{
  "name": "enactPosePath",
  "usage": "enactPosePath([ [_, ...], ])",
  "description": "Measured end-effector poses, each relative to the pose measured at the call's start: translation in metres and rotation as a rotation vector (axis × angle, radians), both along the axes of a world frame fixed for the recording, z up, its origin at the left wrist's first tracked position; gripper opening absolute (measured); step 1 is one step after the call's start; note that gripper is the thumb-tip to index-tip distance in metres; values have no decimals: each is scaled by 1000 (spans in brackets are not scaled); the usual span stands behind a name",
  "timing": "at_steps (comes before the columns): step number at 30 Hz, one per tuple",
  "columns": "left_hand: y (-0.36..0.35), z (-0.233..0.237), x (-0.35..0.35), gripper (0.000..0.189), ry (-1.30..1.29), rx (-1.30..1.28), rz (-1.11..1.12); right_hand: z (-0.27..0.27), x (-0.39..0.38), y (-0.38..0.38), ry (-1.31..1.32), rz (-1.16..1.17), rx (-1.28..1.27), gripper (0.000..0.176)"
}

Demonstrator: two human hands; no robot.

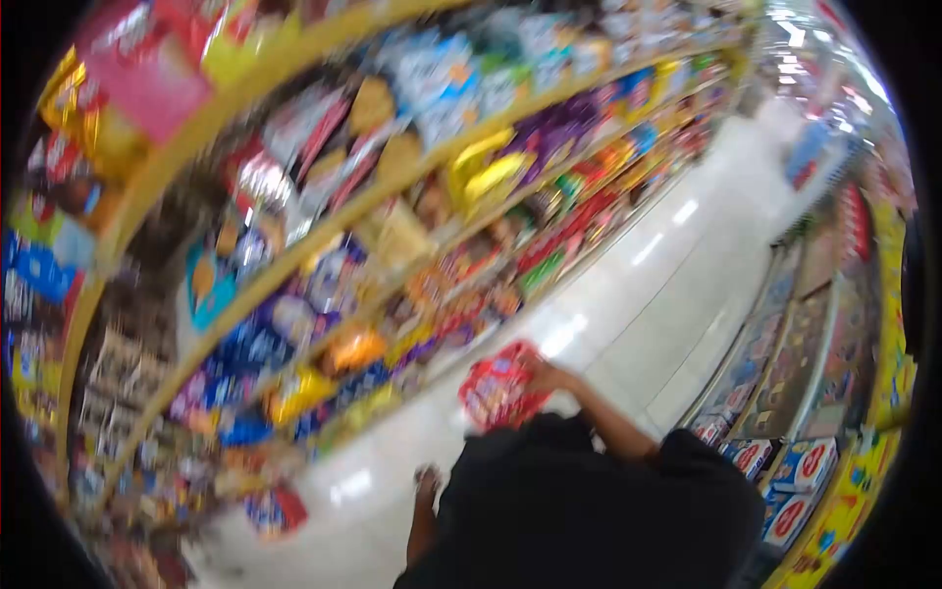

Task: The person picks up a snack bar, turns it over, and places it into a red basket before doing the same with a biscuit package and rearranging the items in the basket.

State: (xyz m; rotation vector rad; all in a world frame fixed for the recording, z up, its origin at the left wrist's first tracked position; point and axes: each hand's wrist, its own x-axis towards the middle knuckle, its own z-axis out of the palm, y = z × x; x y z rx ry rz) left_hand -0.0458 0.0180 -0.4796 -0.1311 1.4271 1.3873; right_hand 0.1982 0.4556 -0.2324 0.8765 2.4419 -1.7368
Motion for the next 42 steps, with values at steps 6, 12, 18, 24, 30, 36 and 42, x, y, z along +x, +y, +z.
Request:
enactPosePath([
  [6, 41, 76, 108, 50, 41, -147, -157, -29, 29, 45, -287, -100, -591, 69],
  [12, 12, 121, 186, 51, 145, -348, -272, -149, 49, 83, -475, -293, -704, 58],
  [18, -54, 162, 277, 52, 137, -549, -306, -312, 69, 76, -1178, -115, -275, 40],
  [24, -57, 168, 295, 53, 148, -585, -305, -246, 41, 14, -632, 43, -446, 51],
  [30, -15, 161, 245, 54, 248, -555, -406, -239, 16, 1, -666, 273, -210, 57],
  [36, 2, 179, 187, 55, 359, -596, -599, -310, 48, -10, -573, -22, -189, 44],
  [42, -3, 194, 141, 56, 441, -643, -889, -298, 91, -17, -671, -543, -554, 58],
])
